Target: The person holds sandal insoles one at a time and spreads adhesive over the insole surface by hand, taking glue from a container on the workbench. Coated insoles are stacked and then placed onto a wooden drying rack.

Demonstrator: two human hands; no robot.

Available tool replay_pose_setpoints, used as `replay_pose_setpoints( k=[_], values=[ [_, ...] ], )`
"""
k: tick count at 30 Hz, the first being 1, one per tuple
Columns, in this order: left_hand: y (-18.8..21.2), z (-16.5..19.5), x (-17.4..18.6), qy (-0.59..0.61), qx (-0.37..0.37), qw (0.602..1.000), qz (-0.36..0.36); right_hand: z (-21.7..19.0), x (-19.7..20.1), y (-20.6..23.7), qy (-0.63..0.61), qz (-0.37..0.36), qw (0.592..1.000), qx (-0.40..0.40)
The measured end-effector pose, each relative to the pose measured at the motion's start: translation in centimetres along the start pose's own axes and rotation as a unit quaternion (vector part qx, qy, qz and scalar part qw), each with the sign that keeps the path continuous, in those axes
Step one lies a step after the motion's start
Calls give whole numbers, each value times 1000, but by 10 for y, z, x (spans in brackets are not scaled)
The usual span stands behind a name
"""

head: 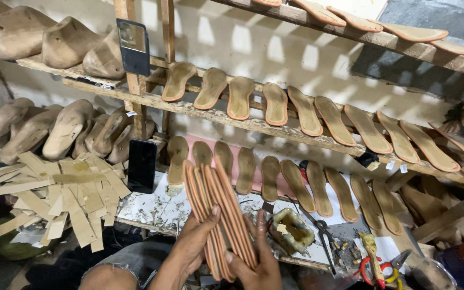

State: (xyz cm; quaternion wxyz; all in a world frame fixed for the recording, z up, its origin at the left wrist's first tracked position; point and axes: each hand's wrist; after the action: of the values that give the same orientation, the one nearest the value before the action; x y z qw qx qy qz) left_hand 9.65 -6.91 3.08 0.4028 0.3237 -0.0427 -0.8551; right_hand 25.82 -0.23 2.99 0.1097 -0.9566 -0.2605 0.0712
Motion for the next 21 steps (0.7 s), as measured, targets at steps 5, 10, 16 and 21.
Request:
replay_pose_setpoints(
  k=[5, 10, 16, 21],
  values=[
    [6, 26, 1, -64, -45, 992, 104, 10, 12, -15, 62, 49, 995, 65],
    [4, 50, 27, 35, -83, 993, 81, 39, 40, -31, 276, -54, 949, 143],
    [8, 48, 36, 118, -66, 983, -127, 73, 51, -56, 462, -171, 820, 291],
    [13, 40, 26, 160, -92, 962, -203, 73, 42, -65, 477, -97, 755, 439]
  ],
)
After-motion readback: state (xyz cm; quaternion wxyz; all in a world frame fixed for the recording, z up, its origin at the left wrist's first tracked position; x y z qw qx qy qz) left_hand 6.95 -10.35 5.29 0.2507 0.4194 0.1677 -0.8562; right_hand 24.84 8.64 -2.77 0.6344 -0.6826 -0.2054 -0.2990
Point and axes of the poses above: each hand's wrist, its own y-axis away from the middle knuckle, its own x-axis out of the back of the hand, z = x × y, and after that the axes turned 14 degrees about z, right-handed
